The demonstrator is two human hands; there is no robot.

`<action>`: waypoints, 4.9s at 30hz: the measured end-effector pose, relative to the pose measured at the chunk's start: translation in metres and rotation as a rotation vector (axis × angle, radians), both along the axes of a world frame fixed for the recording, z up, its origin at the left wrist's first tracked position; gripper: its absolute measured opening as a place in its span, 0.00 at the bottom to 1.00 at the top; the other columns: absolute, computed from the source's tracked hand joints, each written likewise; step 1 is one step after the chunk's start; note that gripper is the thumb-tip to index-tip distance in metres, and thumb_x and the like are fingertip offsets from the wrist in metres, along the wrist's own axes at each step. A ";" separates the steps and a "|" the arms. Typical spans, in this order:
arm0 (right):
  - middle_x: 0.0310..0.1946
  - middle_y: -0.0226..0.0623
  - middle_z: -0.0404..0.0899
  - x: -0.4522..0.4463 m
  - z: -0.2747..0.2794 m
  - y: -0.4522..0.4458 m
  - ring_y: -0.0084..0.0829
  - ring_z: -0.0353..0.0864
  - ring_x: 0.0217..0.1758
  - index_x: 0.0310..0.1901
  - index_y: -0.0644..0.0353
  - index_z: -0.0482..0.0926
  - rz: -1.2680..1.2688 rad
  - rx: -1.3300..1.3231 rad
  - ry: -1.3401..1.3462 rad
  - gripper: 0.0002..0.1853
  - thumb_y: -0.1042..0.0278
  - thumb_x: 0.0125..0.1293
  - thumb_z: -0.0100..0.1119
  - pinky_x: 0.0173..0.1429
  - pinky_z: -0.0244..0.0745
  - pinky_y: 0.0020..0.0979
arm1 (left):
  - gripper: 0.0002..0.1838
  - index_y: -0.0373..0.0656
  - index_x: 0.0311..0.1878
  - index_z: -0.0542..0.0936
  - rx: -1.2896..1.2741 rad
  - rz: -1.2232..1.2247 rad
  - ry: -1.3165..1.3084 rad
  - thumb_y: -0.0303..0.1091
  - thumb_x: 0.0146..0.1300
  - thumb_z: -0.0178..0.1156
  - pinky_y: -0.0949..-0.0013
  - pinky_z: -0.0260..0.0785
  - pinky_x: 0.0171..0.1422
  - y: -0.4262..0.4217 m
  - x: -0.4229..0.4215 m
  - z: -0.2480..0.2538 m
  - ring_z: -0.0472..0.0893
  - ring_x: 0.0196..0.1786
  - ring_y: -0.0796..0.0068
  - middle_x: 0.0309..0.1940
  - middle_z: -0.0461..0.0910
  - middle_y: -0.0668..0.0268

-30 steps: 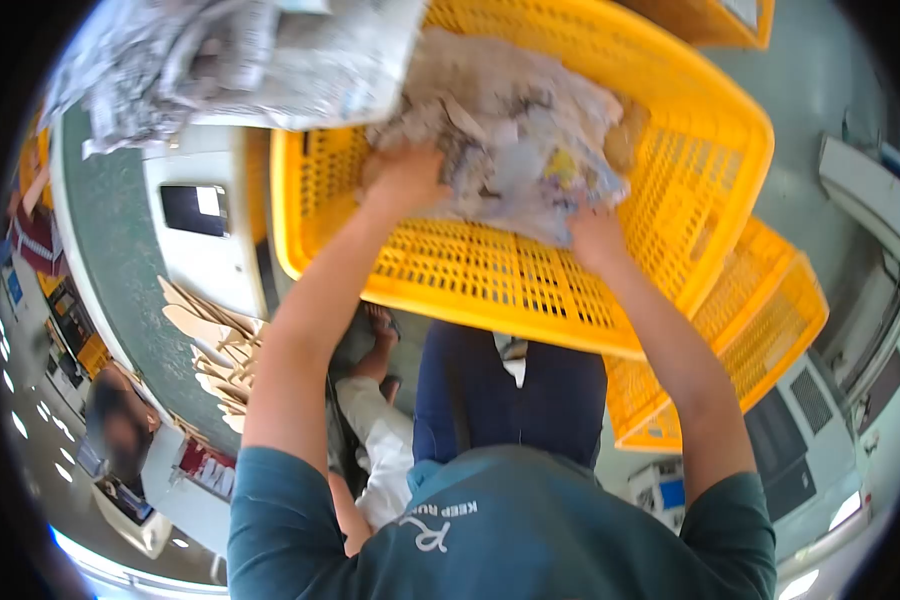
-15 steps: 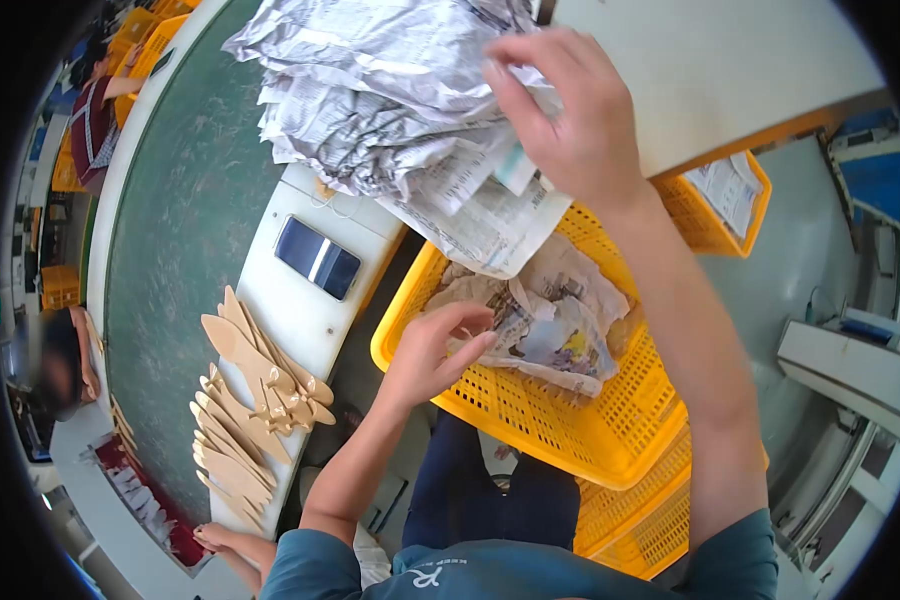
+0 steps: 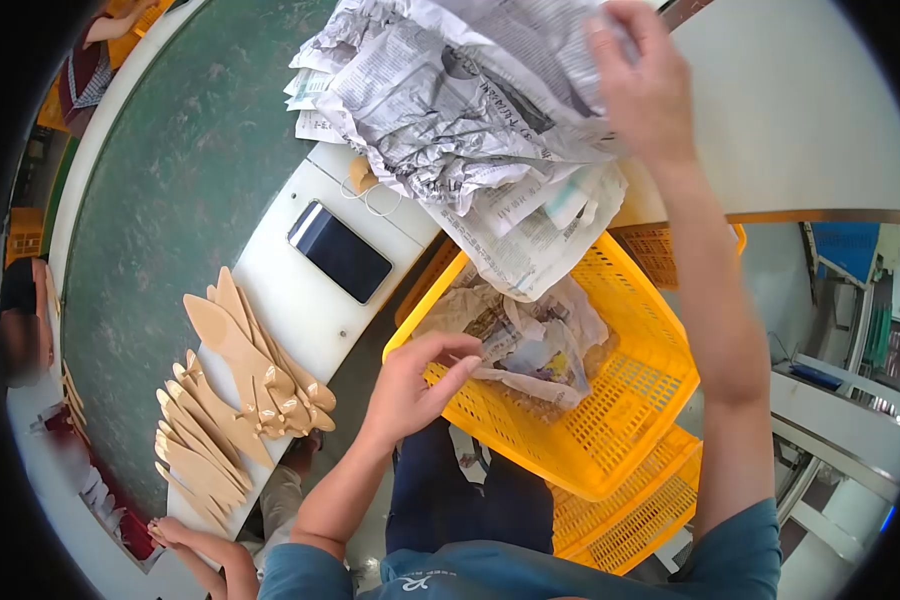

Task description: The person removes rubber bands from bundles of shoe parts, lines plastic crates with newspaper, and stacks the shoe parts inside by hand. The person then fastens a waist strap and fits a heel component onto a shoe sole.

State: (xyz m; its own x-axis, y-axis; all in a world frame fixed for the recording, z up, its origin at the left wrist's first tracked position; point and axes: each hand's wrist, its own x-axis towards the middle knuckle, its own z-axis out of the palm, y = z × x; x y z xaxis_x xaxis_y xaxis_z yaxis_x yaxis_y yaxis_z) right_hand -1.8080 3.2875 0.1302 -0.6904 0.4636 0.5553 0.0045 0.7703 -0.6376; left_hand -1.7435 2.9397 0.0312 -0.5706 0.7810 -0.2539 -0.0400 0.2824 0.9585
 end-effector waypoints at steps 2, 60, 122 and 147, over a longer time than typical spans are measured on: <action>0.47 0.38 0.83 0.011 0.012 0.032 0.26 0.81 0.53 0.61 0.65 0.73 0.010 -0.241 0.083 0.16 0.67 0.79 0.61 0.59 0.76 0.29 | 0.08 0.37 0.51 0.87 0.037 0.039 0.047 0.26 0.71 0.67 0.68 0.80 0.55 0.003 -0.004 0.005 0.88 0.45 0.71 0.44 0.90 0.62; 0.85 0.63 0.47 0.528 -0.501 -0.101 0.61 0.44 0.89 0.85 0.37 0.56 -0.520 0.155 -1.386 0.51 0.58 0.62 0.74 0.85 0.45 0.64 | 0.32 0.59 0.82 0.67 -0.434 -1.287 1.204 0.46 0.76 0.56 0.12 0.35 0.79 0.122 0.253 -0.355 0.44 0.89 0.44 0.89 0.46 0.53; 0.50 0.50 0.86 0.046 -0.111 -0.339 0.46 0.85 0.54 0.64 0.65 0.81 0.665 -0.810 -0.296 0.32 0.45 0.71 0.67 0.64 0.79 0.43 | 0.22 0.29 0.67 0.71 0.090 0.800 0.162 0.23 0.73 0.63 0.62 0.80 0.66 -0.174 -0.054 0.043 0.85 0.60 0.62 0.60 0.82 0.50; 0.46 0.32 0.85 0.363 -0.264 0.004 0.26 0.83 0.45 0.58 0.59 0.79 0.081 -1.457 -0.804 0.19 0.56 0.75 0.67 0.51 0.79 0.29 | 0.49 0.38 0.67 0.74 -0.416 -0.783 0.210 0.46 0.43 0.88 0.57 0.80 0.63 0.178 0.135 -0.196 0.87 0.56 0.55 0.52 0.87 0.51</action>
State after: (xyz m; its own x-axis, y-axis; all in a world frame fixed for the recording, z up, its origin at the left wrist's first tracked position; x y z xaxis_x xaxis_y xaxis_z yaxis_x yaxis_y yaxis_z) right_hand -1.4455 3.2917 -0.1339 -0.6133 0.1906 -0.7665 0.6582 -0.4132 -0.6293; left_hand -1.6085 3.1182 -0.1644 0.0181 0.8334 -0.5524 0.4728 0.4797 0.7391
